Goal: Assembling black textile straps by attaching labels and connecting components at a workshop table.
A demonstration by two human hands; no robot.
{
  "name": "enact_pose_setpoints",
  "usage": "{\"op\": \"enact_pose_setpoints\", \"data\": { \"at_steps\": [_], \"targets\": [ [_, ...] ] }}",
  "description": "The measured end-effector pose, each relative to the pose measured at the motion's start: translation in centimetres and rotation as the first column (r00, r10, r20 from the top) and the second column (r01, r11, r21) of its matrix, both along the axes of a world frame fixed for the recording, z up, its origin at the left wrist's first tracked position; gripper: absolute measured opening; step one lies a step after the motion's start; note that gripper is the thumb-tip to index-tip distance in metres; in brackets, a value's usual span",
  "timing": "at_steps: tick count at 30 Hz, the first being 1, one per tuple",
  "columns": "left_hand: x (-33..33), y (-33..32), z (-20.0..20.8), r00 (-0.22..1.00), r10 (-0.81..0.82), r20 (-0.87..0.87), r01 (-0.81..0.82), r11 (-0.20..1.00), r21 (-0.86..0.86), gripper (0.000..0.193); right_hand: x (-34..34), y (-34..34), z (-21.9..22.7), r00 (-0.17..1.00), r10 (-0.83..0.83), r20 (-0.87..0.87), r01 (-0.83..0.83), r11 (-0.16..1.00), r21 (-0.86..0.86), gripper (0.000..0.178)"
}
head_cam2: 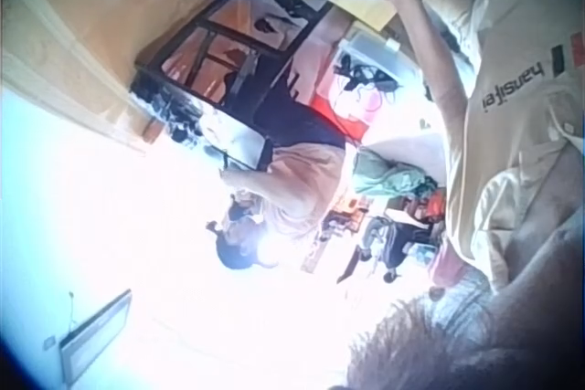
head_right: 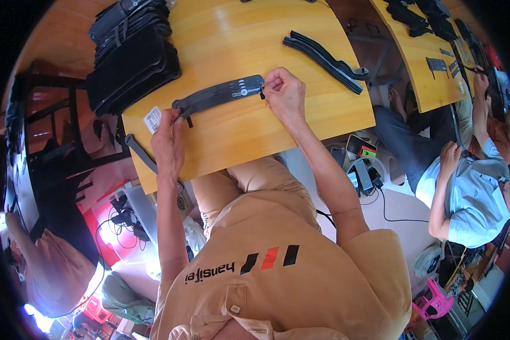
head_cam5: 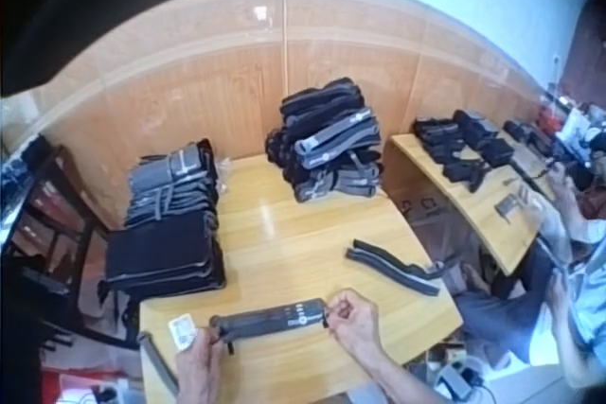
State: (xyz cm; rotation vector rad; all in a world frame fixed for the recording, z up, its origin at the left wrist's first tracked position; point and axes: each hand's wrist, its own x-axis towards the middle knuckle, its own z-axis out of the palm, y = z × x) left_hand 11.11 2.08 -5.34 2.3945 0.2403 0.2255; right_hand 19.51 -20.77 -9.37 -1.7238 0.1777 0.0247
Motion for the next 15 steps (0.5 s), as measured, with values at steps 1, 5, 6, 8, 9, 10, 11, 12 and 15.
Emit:
{"op": "enact_pose_setpoints", "data": {
  "at_steps": [1, 5, 6, 8, 9, 10, 11, 12, 15],
  "targets": [
    [0.0, -0.1, 0.3, 1.0, 0.002, 0.003, -0.002, 1.0, 0.002, 0.008, 0.0, 0.0, 0.0, 1.0, 0.002, 0.003, -0.002, 1.0, 0.002, 0.011],
    [-0.1, -0.3, 0.9, 0.999, -0.034, 0.011, 0.035, 0.997, -0.066, 0.009, 0.0, -0.1, -0.1, 1.0, -0.002, 0.025, 0.003, 1.0, -0.028, 0.01],
    [-0.1, -0.2, 0.7, 0.995, -0.045, 0.086, 0.05, 0.997, -0.06, 0.009, 0.0, -0.2, -0.1, 1.0, 0.001, 0.031, 0.0, 1.0, -0.026, 0.009],
    [-0.2, 0.2, 0.3, 0.991, -0.058, 0.125, 0.061, 0.998, -0.021, 0.01, -0.1, -0.1, 0.1, 1.0, 0.019, 0.023, -0.017, 0.998, -0.058, 0.01],
    [-0.2, 0.3, 0.1, 0.985, -0.074, 0.157, 0.073, 0.997, 0.016, 0.011, -0.2, -0.1, 0.2, 0.999, 0.033, 0.011, -0.032, 0.995, -0.093, 0.011],
    [-0.2, 0.3, -0.2, 0.984, -0.073, 0.161, 0.071, 0.997, 0.016, 0.011, -0.2, -0.1, 0.2, 0.999, 0.035, 0.014, -0.033, 0.995, -0.093, 0.011],
    [-0.2, 0.3, -0.5, 0.977, -0.082, 0.198, 0.076, 0.996, 0.035, 0.01, -0.2, -0.1, 0.2, 0.999, 0.035, 0.018, -0.034, 0.996, -0.085, 0.01],
    [-0.1, 0.3, -0.7, 0.968, -0.091, 0.235, 0.081, 0.995, 0.053, 0.01, -0.2, -0.1, 0.2, 0.999, 0.036, 0.021, -0.034, 0.996, -0.077, 0.01],
    [0.5, 0.3, -0.6, 0.991, -0.012, 0.134, 0.024, 0.996, -0.091, 0.011, -0.2, -0.3, -0.3, 0.998, 0.039, 0.038, -0.036, 0.997, -0.075, 0.009]
  ]
}}
